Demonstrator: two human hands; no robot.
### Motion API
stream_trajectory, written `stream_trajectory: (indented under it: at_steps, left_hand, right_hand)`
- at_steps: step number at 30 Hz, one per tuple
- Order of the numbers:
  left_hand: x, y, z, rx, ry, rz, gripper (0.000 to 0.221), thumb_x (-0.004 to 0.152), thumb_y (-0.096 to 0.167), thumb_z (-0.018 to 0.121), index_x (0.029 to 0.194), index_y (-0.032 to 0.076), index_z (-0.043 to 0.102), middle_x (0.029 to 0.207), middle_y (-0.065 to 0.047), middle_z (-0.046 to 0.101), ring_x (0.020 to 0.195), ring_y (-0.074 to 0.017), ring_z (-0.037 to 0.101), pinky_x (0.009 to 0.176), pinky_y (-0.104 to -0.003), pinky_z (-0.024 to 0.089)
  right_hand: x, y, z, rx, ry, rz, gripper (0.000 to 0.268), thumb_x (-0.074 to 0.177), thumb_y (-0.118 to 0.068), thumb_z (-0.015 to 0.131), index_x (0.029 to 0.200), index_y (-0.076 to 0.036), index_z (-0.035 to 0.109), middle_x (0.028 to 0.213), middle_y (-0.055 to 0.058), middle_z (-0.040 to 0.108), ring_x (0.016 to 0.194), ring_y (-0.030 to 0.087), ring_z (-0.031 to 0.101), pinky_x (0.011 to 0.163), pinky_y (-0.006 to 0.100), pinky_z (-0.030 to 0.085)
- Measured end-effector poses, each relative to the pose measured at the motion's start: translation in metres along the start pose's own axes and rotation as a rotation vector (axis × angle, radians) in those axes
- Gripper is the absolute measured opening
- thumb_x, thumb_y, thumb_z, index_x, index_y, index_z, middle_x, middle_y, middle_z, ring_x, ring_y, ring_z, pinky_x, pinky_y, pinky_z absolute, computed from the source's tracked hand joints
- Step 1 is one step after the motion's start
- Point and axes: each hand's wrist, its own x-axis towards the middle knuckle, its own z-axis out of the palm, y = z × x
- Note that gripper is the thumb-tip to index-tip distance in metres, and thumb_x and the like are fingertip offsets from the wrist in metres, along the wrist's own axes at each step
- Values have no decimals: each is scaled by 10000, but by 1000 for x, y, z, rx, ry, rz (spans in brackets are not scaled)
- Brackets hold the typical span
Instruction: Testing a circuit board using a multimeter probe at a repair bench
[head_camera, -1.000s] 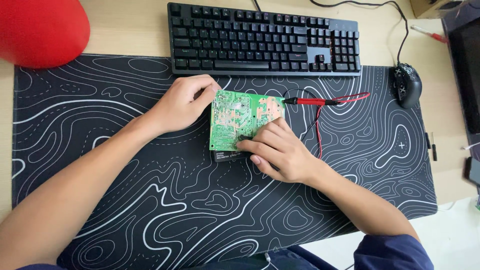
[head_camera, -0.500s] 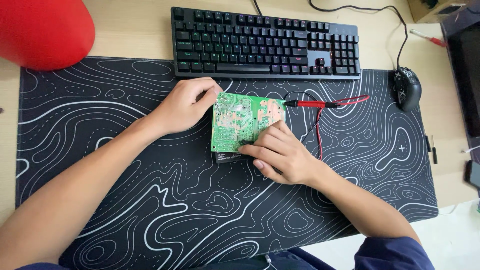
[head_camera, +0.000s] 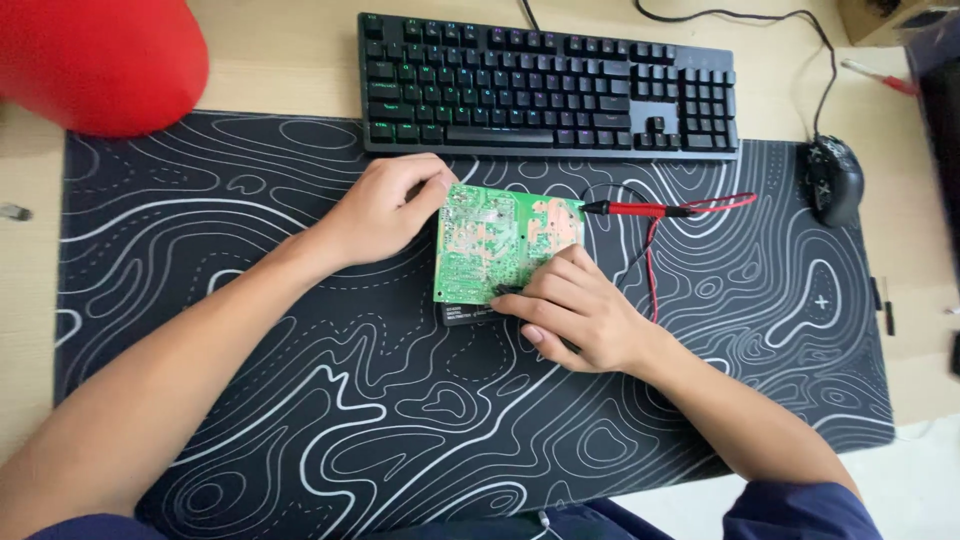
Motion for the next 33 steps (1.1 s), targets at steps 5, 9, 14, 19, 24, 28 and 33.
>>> stream_trajectory:
  at_steps: [5,9,14,19,24,28,33]
  left_hand:
    - [0,1,-1,-10,-1,45,267,1154,88,538,947,19,694,868,-189,654,845,-332,688,835,-479,559]
    - [-1,2,0,-12,-7,33,260,1160,93,544,968,29,706,896,-163,683,870,-301,700,868,-457,572]
    - [-4,9,-2,-36,-26,-12,279,1184,87,518,1006,40,728,953,-117,715,933,-209,682,921,-401,571]
    - [-4,-2,-4,-39,-60,-47,289,1204,108,512,1078,44,765,1034,-108,751,1010,-194,698,990,-402,579]
    - [-2,-3,-9,-35,-107,-73,328,1216,108,490,1134,40,800,1137,-122,797,1101,-223,743,1060,-425,579]
    - [-5,-4,-9,-35,-105,-98,343,1225,116,484,1102,13,788,1184,-167,797,1146,-258,738,1092,-462,562]
    - [-4,-2,-11,-23,-108,-119,363,1225,134,482,1056,13,780,1162,-170,790,1129,-262,733,1094,-479,558]
  right_hand:
    - [-4,1,3,4,-2,12,398,1185,-258,536,1190,8,832,895,118,639,796,340,679,758,477,494]
    - [-5,2,3,11,49,6,389,1177,-243,540,1176,11,834,887,123,652,786,344,688,739,476,495]
    - [-11,5,5,11,80,-33,379,1168,-210,518,1160,8,828,863,107,620,761,325,674,733,464,494]
    - [-12,6,7,6,141,-57,347,1155,-205,551,1115,-1,830,823,95,605,738,321,664,720,456,491]
    - [-12,7,7,21,204,-62,319,1146,-198,577,1085,-5,824,806,87,577,714,308,627,724,433,496]
    - [-14,8,8,36,217,-80,286,1142,-177,588,1039,-14,799,780,79,553,704,307,615,723,436,499]
    - [-16,10,7,39,221,-81,279,1146,-164,580,1039,-14,790,783,75,553,722,311,611,738,436,511]
